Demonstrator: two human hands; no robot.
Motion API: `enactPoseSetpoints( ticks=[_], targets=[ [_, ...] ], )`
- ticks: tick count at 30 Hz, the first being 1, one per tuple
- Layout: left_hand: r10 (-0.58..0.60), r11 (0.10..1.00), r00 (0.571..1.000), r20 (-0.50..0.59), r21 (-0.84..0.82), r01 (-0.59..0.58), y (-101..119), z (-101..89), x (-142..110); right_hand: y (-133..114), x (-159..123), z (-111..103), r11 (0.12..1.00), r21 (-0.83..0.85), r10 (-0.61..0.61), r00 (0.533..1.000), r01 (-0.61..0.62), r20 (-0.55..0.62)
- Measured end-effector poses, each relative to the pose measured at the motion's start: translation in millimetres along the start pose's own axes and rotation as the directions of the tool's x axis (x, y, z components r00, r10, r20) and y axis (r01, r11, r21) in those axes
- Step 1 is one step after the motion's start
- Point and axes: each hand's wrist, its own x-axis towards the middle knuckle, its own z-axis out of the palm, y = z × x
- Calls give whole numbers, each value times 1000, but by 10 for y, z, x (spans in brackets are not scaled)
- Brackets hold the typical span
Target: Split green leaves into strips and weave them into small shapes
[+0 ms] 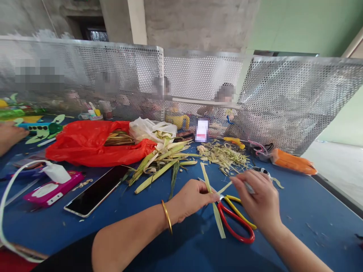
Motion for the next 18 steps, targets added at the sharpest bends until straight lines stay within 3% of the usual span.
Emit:
enactPoseSetpoints(
  ticks=[1, 3, 5, 7, 9, 11, 15, 18],
  targets=[
    [31, 998, 999, 31, 44, -33, -16, 13, -8, -24, 0, 9, 998, 38, -49, 995, 46, 87],
    [46, 992, 993, 106, 112, -58, -53, 47, -23, -60, -14, 65, 979, 202, -55, 949, -9, 310],
    [22, 987, 986, 166, 155, -48, -81, 82, -42, -76, -43, 137, 912, 360, -4, 874, -196, 486],
    [6, 983, 983, 186, 180, -40, -89, 106, -60, -79, -79, 194, 815, 426, 102, 821, -392, 562],
    [8, 982, 983, 182, 183, -42, -77, 115, -74, -83, -113, 226, 730, 442, 236, 799, -522, 554],
    [16, 983, 984, 179, 176, -48, -57, 114, -84, -94, -137, 239, 689, 459, 326, 806, -561, 494],
    [31, 982, 978, 206, 176, -68, -45, 118, -105, -132, -163, 261, 743, 453, 371, 866, -493, 335],
    [27, 987, 972, 235, 148, -63, -66, 133, -117, -138, -167, 287, 755, 428, 402, 866, -497, 295]
  ],
)
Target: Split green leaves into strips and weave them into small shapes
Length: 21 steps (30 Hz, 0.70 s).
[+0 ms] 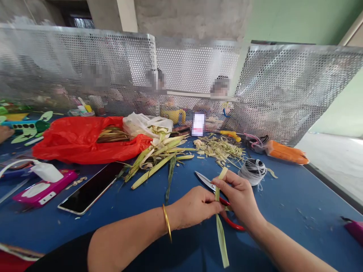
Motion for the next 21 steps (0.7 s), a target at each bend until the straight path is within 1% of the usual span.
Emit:
enactPoseSetpoints(
  ticks=[1, 3, 4, 5, 6, 7, 8, 9, 10, 11, 13, 14, 15, 16, 18, 21],
  targets=[
    [-1, 1000, 1000, 3, -31, 1, -5, 4, 1, 5, 9, -2, 1000, -5, 23, 1000, -23, 14],
    [-20, 992, 1000, -19, -125, 18, -5, -2, 14, 16, 43, -33, 997, -26, 68, 994, -66, 85],
    [-41, 983, 998, -44, -182, 33, 0, -13, 24, 21, 69, -66, 997, -44, 67, 991, -63, 117],
    [-70, 970, 995, -68, -239, 52, 9, -31, 36, 27, 99, -110, 997, -68, 34, 992, -26, 125],
    [-102, 954, 991, -87, -292, 72, 20, -53, 49, 31, 132, -165, 993, -109, -35, 994, 46, 101],
    [-130, 937, 987, -97, -338, 90, 32, -79, 60, 35, 166, -226, 976, -173, -128, 990, 135, 54],
    [-153, 920, 983, -101, -376, 105, 45, -106, 70, 38, 198, -289, 934, -270, -244, 970, 235, -2],
    [-170, 907, 980, -102, -406, 115, 58, -132, 77, 37, 226, -348, 868, -385, -352, 935, 313, -33],
    [-183, 895, 978, -102, -428, 123, 69, -155, 81, 33, 249, -397, 793, -479, -436, 900, 376, -15],
    [-195, 886, 975, -104, -444, 130, 79, -175, 82, 25, 263, -433, 720, -534, -492, 869, 443, 57],
    [-207, 877, 972, -111, -462, 134, 93, -201, 77, 1, 268, -456, 614, -541, -515, 811, 575, 277],
    [-210, 875, 972, -110, -464, 137, 96, -210, 73, -14, 260, -446, 581, -518, -500, 778, 627, 380],
    [-208, 876, 972, -110, -462, 136, 97, -218, 69, -28, 246, -426, 559, -497, -481, 748, 664, 458],
    [-204, 880, 972, -114, -456, 132, 94, -224, 65, -39, 231, -401, 542, -482, -468, 724, 688, 507],
    [-199, 893, 973, -121, -430, 129, 80, -233, 64, -46, 202, -351, 512, -474, -470, 695, 717, 544],
    [-198, 910, 976, -95, -388, 146, 48, -238, 81, -13, 192, -301, 458, -515, -524, 687, 725, 502]
  ],
)
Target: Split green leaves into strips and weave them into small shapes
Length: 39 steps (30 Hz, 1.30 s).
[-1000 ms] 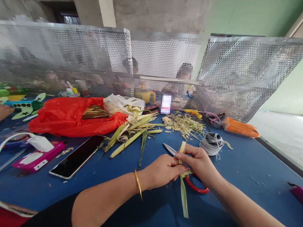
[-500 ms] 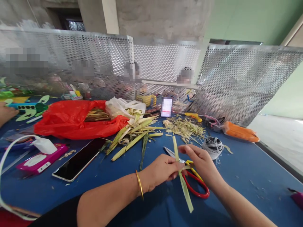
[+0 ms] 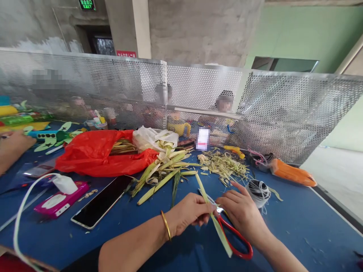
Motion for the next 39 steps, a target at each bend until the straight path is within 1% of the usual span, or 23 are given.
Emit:
enactPoseSetpoints(
  ticks=[3, 5, 6, 8, 9, 10, 11, 12, 13, 14, 16, 17, 18, 20, 24, 29, 34, 39],
  targets=[
    [2, 1000, 1000, -7, 4, -2, -12, -3, 30, 23, 4, 28, 998, -59, 27, 996, -32, -85],
    [-9, 999, 999, -48, -42, 7, -2, -7, 36, 19, 2, -10, 995, -89, 34, 991, -46, -132],
    [-14, 997, 998, -69, -80, 9, 9, -11, 32, 3, -4, -47, 992, -109, 36, 984, -56, -175],
    [-13, 984, 995, -102, -179, -5, 36, -21, 15, -65, -29, -137, 983, -164, 30, 950, -84, -310],
    [0, 972, 994, -106, -232, -25, 50, -26, 3, -113, -45, -178, 978, -178, 28, 918, -106, -395],
    [17, 957, 995, -95, -288, -44, 62, -30, -9, -165, -59, -207, 974, -201, 2, 894, -103, -449],
    [37, 939, 996, -77, -337, -61, 70, -33, -20, -217, -68, -221, 971, -234, -67, 893, -43, -444],
    [50, 923, 997, -62, -379, -69, 76, -35, -28, -262, -69, -217, 962, -266, -162, 896, 51, -413],
    [58, 909, 997, -52, -410, -75, 78, -35, -32, -298, -63, -196, 945, -289, -237, 930, 154, -280],
    [60, 900, 997, -53, -429, -77, 77, -34, -34, -322, -51, -162, 929, -296, -278, 946, 221, -165],
    [49, 896, 996, -79, -437, -79, 70, -28, -29, -333, -17, -75, 917, -283, -290, 957, 281, 10],
    [43, 897, 995, -92, -434, -79, 66, -24, -24, -326, -4, -31, 919, -275, -280, 959, 283, 52],
    [36, 899, 994, -101, -432, -77, 62, -19, -18, -313, 5, 7, 922, -269, -270, 960, 279, 70],
    [27, 898, 993, -112, -433, -74, 54, -8, -7, -289, 3, 59, 927, -256, -264, 962, 274, 73],
    [42, 890, 988, -147, -444, -104, 39, 15, 9, -281, -39, 76, 949, -178, -260, 965, 260, 22],
    [64, 879, 984, -169, -457, -136, 17, 60, 1, -316, -79, 70, 949, -88, -307, 951, 303, -34],
    [15, 868, 983, -184, -486, -104, 5, 100, -10, -363, -70, 91, 944, -55, -328, 942, 325, -75],
    [-10, 879, 991, -132, -473, -54, -17, 50, 16, -380, -63, 60, 934, -74, -353, 935, 349, -46]
  ],
)
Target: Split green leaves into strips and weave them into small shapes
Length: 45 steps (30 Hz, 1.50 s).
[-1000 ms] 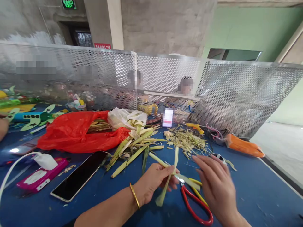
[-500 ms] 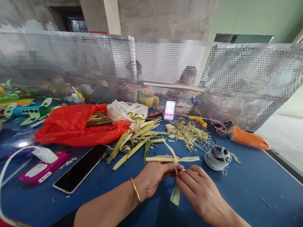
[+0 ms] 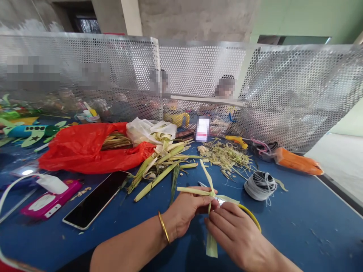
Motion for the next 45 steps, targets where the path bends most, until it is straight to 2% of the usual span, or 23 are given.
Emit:
enactPoseSetpoints(
  ticks=[1, 3, 5, 7, 10, 13, 16, 18, 20, 22, 24, 27, 28, 30, 32, 33, 36, 39, 41, 44, 45],
  targets=[
    [0, 1000, 1000, 13, 1, 0, 12, -16, 9, 12, -3, -12, 1000, -15, 16, 1000, -16, -22],
    [12, 1000, 1000, 24, -9, -12, 47, -44, 22, 54, -14, -29, 985, -85, 143, 984, -151, -103],
    [21, 1000, 1000, 16, -16, -21, 78, -58, 27, 110, -26, -24, 921, -150, 337, 928, -360, -158],
    [27, 1000, 1000, 11, 15, -27, 86, -58, 30, 154, -39, 8, 860, -163, 468, 875, -484, -124],
    [55, 991, 998, -23, 126, -52, 35, -46, 51, 158, -54, 84, 871, -118, 477, 879, -477, -31],
    [122, 969, 990, -75, 226, -102, -45, -42, 87, 103, -52, 118, 925, -58, 378, 926, -377, 5],
    [138, 943, 987, -77, 315, -107, -57, -54, 100, 70, -33, 36, 947, 79, 306, 949, -311, 69],
    [133, 906, 990, -41, 410, -105, -13, -60, 80, 92, -23, -65, 915, 186, 352, 934, -358, 70],
    [129, 844, 991, 37, 520, -129, 43, -54, 41, 149, -21, -150, 853, 248, 475, 880, -459, -3],
    [91, 786, 987, 134, 599, -154, 75, -38, -4, 216, -24, -182, 757, 258, 626, 779, -601, -20],
    [33, 747, 980, 196, 646, -155, 62, -18, -37, 264, -22, -159, 654, 327, 699, 710, -682, 82],
    [-44, 730, 969, 245, 670, -136, -14, -4, -56, 266, -6, -76, 472, 521, 688, 667, -711, 286],
    [-57, 729, 965, 255, 671, -134, -41, -6, -55, 251, 0, -47, 400, 562, 700, 638, -724, 322],
    [-63, 726, 961, 269, 673, -141, -81, -19, -52, 205, 5, 5, 293, 598, 759, 562, -746, 329],
    [-57, 723, 958, 282, 673, -155, -99, -37, -50, 153, 1, 49, 263, 600, 821, 502, -755, 273],
    [-55, 720, 954, 293, 674, -165, -100, -45, -52, 128, -2, 70, 271, 598, 841, 488, -754, 234],
    [-72, 719, 937, 342, 669, -189, -88, -51, -68, 79, -12, 126, 329, 585, 866, 484, -742, 127],
    [-105, 751, 935, 339, 644, -149, -65, -26, -81, 108, -20, 134, 385, 551, 858, 507, -740, 82],
    [-90, 798, 952, 292, 594, -107, -47, -8, -71, 181, -30, 85, 420, 524, 824, 553, -741, 123],
    [-57, 874, 980, 193, 483, -45, -20, -15, -23, 322, -53, -62, 488, 508, 681, 674, -710, 287],
    [-60, 893, 983, 172, 450, -25, -10, -25, -5, 362, -61, -115, 507, 499, 624, 698, -703, 351]
  ],
)
